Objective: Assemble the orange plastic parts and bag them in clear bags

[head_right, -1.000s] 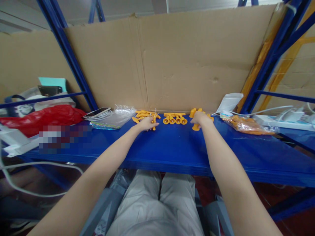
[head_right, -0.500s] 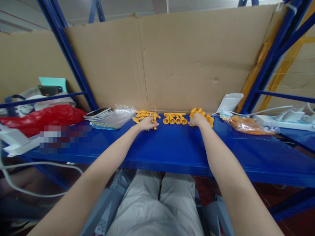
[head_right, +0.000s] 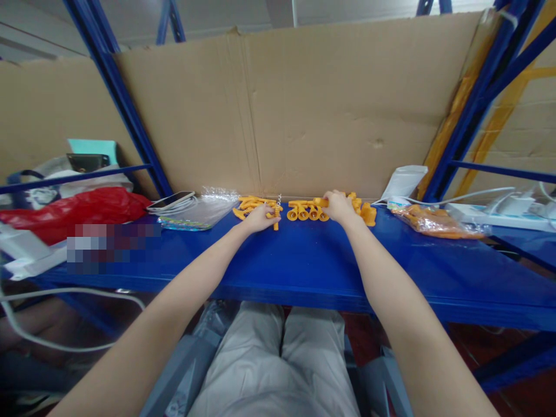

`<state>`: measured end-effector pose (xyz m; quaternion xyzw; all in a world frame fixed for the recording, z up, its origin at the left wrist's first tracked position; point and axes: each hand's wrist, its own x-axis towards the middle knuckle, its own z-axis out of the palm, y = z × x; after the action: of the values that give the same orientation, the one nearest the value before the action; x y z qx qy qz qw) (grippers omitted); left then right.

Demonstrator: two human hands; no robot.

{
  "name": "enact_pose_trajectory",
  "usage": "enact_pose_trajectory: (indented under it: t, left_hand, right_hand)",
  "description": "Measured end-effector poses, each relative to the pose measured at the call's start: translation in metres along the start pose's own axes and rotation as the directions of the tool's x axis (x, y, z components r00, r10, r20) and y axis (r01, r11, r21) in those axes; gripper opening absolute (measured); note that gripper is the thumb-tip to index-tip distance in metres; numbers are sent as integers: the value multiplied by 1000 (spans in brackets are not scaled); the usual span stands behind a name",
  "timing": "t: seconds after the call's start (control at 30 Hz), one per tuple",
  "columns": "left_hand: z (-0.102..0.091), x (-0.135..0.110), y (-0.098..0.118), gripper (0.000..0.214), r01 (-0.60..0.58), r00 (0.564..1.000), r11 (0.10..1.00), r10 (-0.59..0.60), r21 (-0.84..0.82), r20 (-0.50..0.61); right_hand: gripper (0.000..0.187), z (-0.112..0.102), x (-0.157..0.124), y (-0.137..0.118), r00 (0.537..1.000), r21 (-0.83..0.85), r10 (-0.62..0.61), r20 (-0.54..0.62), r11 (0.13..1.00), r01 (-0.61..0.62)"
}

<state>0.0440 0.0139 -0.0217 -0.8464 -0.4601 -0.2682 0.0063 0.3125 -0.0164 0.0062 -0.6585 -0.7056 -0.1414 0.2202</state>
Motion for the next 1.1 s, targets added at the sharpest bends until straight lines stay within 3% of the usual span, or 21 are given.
enact_pose_trajectory:
  t: [0.17, 0.37, 0.7, 1.1]
  left_hand:
    - [7, 4, -7, 15, -36, 995, 999, 38, 17, -96]
    - [6, 4, -7, 16, -22, 996, 1000, 23, 2, -88]
    - [2, 3, -2, 17, 16, 999, 999, -18, -45, -48]
    - [2, 2, -3, 18, 13, 999, 999, -15, -31, -42]
  right_hand:
    - [26, 4, 1, -4, 978, 89, -203, -57, 974, 207]
    - [30, 11, 4, -10, 935, 243, -350, -59, 903, 353]
    - [36, 12, 4, -18, 913, 311, -402, -73, 860, 404]
    - [35, 7, 3, -16, 946, 292, -321, -46, 901, 320]
